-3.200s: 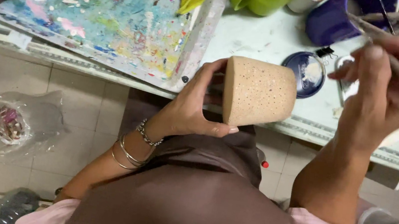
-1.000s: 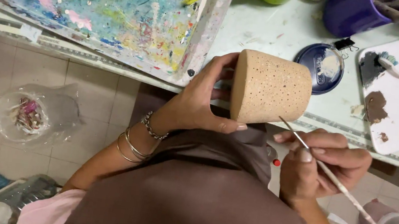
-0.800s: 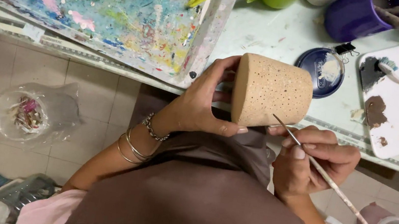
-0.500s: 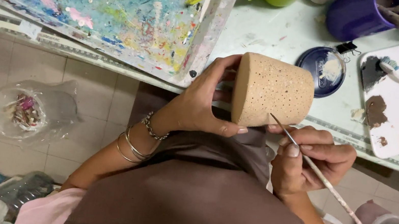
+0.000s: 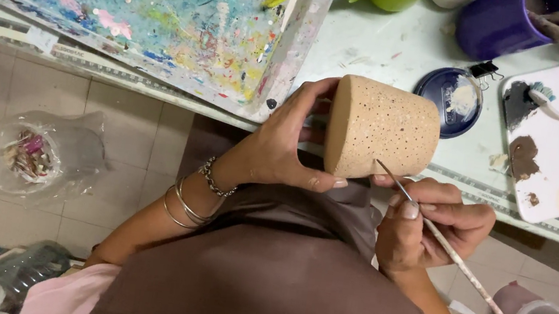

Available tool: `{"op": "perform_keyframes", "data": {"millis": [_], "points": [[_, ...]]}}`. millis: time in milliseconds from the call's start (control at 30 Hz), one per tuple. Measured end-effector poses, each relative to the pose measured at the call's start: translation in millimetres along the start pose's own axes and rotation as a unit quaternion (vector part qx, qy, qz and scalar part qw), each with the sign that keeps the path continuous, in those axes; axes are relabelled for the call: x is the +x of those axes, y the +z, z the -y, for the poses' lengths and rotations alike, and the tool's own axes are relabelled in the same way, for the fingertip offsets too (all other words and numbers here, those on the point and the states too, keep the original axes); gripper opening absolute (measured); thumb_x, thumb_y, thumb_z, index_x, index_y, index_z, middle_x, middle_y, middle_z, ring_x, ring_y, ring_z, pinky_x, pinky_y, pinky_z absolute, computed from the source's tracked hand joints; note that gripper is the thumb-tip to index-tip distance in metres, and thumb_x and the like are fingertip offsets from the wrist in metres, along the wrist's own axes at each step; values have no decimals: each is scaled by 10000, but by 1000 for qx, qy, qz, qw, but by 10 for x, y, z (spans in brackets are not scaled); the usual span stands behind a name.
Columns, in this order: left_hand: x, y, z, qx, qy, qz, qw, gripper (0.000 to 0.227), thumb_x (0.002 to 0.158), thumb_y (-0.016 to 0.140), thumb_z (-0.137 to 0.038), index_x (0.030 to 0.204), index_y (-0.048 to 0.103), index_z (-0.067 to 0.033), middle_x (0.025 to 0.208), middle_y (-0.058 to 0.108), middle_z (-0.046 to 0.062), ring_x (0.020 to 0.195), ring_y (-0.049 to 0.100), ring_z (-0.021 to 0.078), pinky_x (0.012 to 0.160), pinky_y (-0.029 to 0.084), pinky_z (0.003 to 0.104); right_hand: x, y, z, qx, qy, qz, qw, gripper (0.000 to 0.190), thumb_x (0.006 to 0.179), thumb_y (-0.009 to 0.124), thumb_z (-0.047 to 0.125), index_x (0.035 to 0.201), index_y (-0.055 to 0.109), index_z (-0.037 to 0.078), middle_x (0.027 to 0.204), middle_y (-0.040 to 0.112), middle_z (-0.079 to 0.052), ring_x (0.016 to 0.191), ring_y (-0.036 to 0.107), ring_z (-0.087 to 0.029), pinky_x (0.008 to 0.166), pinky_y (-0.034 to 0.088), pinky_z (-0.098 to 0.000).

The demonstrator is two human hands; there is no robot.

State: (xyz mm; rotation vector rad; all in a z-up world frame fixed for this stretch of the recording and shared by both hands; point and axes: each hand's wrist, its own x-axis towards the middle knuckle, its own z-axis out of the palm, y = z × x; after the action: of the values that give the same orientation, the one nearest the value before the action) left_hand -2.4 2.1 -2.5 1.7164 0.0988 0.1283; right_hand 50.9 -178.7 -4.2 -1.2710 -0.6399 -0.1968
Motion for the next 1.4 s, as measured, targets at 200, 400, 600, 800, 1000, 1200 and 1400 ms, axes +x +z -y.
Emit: {"op": "perform_keyframes", "data": {"millis": [200,400,600,800,1000,1200,1400], "points": [[-11,8,7,-19,-26,5,999,999,554,752,-402,1339,237,-62,1305,375,127,1239,388,232,917,507,354,-22,5,-7,-11,-3,-11,1000,229,832,572,65,865,346,85,656,480,-167,501,482,-157,525,484,-291],[-4,-2,33,21,-1,-3,1000,1010,557,761,-418,1329,242,-24,1286,413,141,1219,417,253,1002,373,351,20,58,62,-8,16,0,1000,225,841,568,75,863,345,91,661,490,-154,530,538,-193,497,495,-285],[-5,-6,20,30,12,-2,999,993,577,738,-438,1332,243,-23,1314,405,154,1241,408,263,1028,326,361,20,82,64,-18,22,1,1000,241,838,566,80,863,327,101,656,474,-156,542,562,-247,554,516,-345],[-6,8,-21,-43,-47,11,998,1003,551,757,-370,1339,219,-63,1308,357,126,1241,386,241,923,507,359,21,77,58,-21,10,8,1000,218,842,552,52,867,338,84,686,505,-174,601,606,-269,552,524,-319],[-4,5,-18,-49,-41,7,998,1009,544,755,-386,1339,224,-66,1309,359,127,1237,397,236,910,514,357,26,85,43,1,4,-16,1000,240,830,570,63,846,332,87,657,481,-166,525,523,-211,562,538,-353],[-9,10,-15,-37,-37,7,999,1005,547,753,-391,1337,229,-57,1295,366,120,1227,403,234,914,509,345,10,74,39,-21,2,-3,1000,234,835,554,56,858,325,96,663,484,-162,525,553,-233,548,517,-321],[-8,4,-9,-19,-36,3,999,995,550,761,-382,1331,236,-60,1304,380,118,1231,388,219,914,503,331,32,85,79,-35,7,1,999,238,845,547,96,860,310,98,647,460,-156,493,504,-219,544,507,-333]]}}
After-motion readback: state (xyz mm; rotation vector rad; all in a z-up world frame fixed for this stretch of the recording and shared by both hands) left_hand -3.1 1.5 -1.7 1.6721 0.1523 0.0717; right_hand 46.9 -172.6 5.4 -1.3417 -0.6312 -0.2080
